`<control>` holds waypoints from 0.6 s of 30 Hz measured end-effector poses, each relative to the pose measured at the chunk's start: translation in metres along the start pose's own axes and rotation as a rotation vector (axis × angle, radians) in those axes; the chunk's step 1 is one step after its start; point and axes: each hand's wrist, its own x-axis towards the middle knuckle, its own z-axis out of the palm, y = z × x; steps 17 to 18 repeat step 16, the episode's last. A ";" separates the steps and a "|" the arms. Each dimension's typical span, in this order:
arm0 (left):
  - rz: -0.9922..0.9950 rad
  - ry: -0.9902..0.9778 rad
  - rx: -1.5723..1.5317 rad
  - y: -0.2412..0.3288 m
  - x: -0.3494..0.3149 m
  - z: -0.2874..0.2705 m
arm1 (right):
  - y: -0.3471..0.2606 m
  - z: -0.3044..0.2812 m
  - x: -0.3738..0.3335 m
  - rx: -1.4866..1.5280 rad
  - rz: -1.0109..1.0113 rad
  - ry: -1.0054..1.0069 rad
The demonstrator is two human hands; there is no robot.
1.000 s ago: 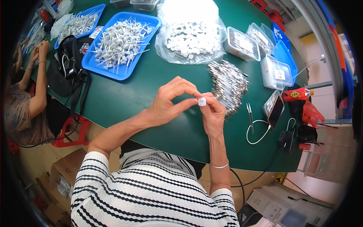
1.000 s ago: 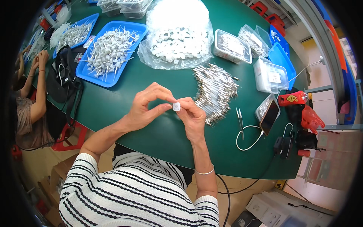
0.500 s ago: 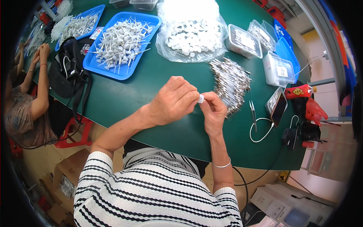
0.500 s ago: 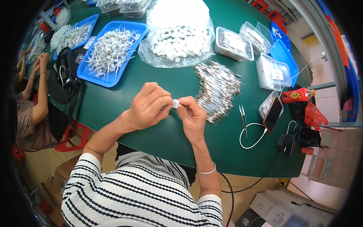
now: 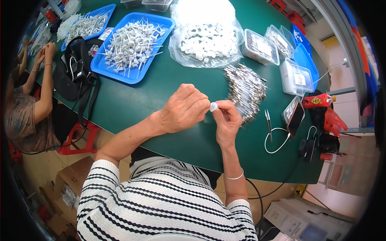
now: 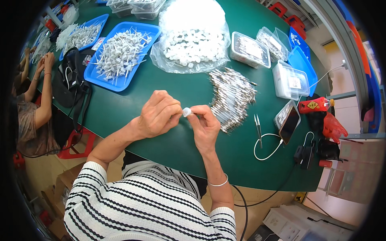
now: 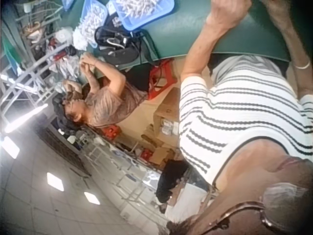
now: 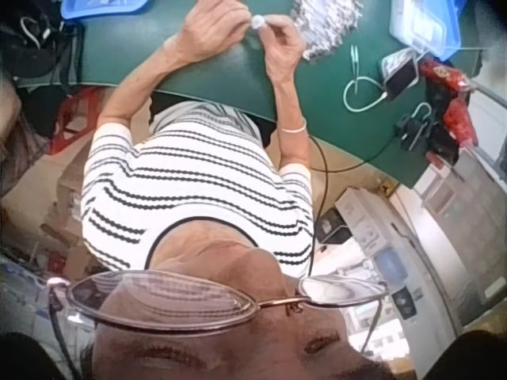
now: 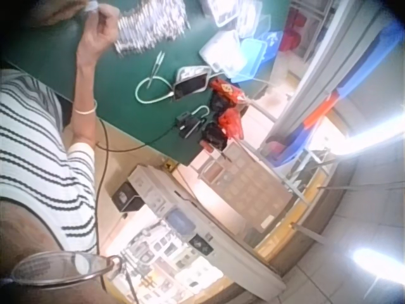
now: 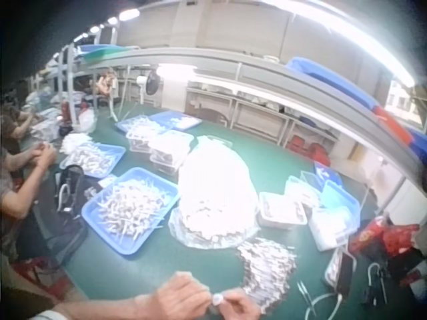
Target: The person sits at a green workbench and repeatedly assembles small white plastic caps onto metal rods. They pick up a cap, align it with a rod, and press it into place, then place the finished unit into a blue tray. The process is repetitive and involves handling small parts with both hands.
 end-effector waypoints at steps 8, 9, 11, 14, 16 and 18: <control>-0.424 -0.067 -0.295 -0.003 -0.002 -0.009 | 0.000 -0.011 0.005 0.071 -0.022 0.105; -0.585 -0.109 -0.406 0.000 -0.002 -0.009 | -0.001 -0.009 0.004 0.065 -0.019 0.092; -0.834 -0.207 -0.740 0.003 -0.003 -0.006 | -0.001 -0.008 0.005 0.049 -0.044 0.073; -0.941 -0.292 -0.963 0.001 -0.006 -0.002 | 0.002 -0.008 0.006 0.038 -0.058 0.045; -0.974 -0.348 -1.034 -0.001 -0.009 -0.002 | 0.003 -0.008 0.005 0.030 -0.071 0.032; -0.974 -0.348 -1.034 -0.001 -0.009 -0.002 | 0.003 -0.008 0.005 0.030 -0.071 0.032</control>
